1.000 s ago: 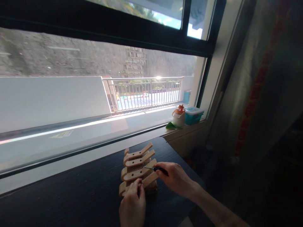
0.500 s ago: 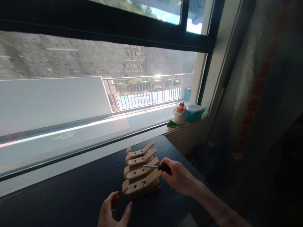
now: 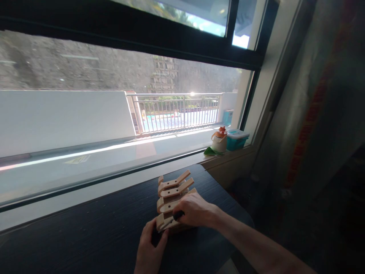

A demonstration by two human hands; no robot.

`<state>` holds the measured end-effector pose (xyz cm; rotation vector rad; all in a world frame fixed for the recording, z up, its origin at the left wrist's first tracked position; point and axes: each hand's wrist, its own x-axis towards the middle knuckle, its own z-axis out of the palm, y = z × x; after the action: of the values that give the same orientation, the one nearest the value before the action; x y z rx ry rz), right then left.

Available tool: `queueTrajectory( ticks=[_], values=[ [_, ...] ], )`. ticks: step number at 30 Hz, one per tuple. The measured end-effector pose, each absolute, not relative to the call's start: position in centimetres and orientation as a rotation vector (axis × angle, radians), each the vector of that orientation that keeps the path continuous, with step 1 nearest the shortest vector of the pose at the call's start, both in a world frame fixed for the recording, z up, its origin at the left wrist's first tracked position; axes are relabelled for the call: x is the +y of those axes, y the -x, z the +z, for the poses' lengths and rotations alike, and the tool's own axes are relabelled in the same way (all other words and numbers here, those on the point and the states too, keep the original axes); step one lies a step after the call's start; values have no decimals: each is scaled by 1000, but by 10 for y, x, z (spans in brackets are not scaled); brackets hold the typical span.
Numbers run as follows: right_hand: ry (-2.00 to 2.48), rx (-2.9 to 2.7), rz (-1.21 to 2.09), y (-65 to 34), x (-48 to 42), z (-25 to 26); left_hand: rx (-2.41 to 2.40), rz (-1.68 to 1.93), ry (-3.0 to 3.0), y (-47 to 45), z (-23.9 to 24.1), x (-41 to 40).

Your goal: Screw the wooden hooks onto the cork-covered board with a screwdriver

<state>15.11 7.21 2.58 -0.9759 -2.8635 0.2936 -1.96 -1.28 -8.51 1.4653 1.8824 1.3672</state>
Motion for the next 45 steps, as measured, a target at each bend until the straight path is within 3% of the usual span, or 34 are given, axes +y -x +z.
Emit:
queueTrajectory(
  ticks=[23,30,45],
  values=[
    [908,-3132,130,-144,78,36,1863,1417,-1607,21,-88,-11],
    [960,-2901,136,-170,75,46,1879,1428,-1614,21,-96,-8],
    [1041,-2717,449,-203,70,34,1947,1410,-1523,19,-97,-8]
  ],
)
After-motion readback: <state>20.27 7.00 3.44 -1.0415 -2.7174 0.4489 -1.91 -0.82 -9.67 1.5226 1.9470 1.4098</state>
